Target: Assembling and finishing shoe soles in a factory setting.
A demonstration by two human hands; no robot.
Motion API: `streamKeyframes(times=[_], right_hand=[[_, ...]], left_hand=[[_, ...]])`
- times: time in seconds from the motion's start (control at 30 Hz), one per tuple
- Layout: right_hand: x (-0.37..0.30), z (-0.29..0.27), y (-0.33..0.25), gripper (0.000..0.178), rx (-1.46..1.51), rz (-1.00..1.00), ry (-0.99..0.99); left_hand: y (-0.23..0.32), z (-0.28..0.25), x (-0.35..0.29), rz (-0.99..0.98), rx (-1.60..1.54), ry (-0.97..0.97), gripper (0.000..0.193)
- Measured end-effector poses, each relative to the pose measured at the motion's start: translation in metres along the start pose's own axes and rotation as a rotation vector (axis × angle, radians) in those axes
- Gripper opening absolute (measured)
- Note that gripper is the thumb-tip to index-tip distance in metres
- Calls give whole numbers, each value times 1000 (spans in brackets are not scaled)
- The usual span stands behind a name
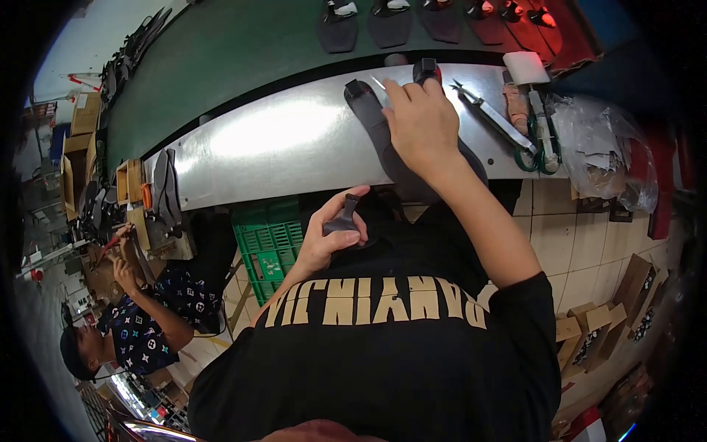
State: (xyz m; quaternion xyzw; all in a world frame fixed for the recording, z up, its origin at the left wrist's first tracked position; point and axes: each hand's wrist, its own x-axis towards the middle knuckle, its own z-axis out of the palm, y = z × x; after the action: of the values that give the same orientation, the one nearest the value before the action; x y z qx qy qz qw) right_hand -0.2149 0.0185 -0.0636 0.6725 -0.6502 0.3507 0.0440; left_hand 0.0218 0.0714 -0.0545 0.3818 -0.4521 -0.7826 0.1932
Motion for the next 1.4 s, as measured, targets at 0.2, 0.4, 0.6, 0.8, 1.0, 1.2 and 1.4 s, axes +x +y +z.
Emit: streamKeyframes(times=[0.2, 0.4, 0.6, 0.8, 1.0, 1.2, 1.4], right_hand=[[2, 27, 10, 37, -315, -16, -160], [-6, 25, 12, 30, -299, -22, -170], [-11, -50, -31, 28, 621, 304, -368], [-54, -77, -54, 66, 1269, 815, -1090], [-73, -69, -61, 60, 1431, 1011, -1035], [-99, -65, -70, 49, 1567, 1071, -882], [-105, -69, -72, 47, 1640, 1103, -834]], left_hand=[[1, -7, 0, 32, -23, 2, 67], [8, -4, 4, 0, -114, 13, 68], [8, -11, 1, -42, -136, -8, 73], [5, -6, 2, -43, -47, -99, 52], [6, 1, -3, -112, -43, -79, 32], [2, 5, -19, -101, 7, -77, 24], [-1, 9, -21, -38, 17, -106, 25]])
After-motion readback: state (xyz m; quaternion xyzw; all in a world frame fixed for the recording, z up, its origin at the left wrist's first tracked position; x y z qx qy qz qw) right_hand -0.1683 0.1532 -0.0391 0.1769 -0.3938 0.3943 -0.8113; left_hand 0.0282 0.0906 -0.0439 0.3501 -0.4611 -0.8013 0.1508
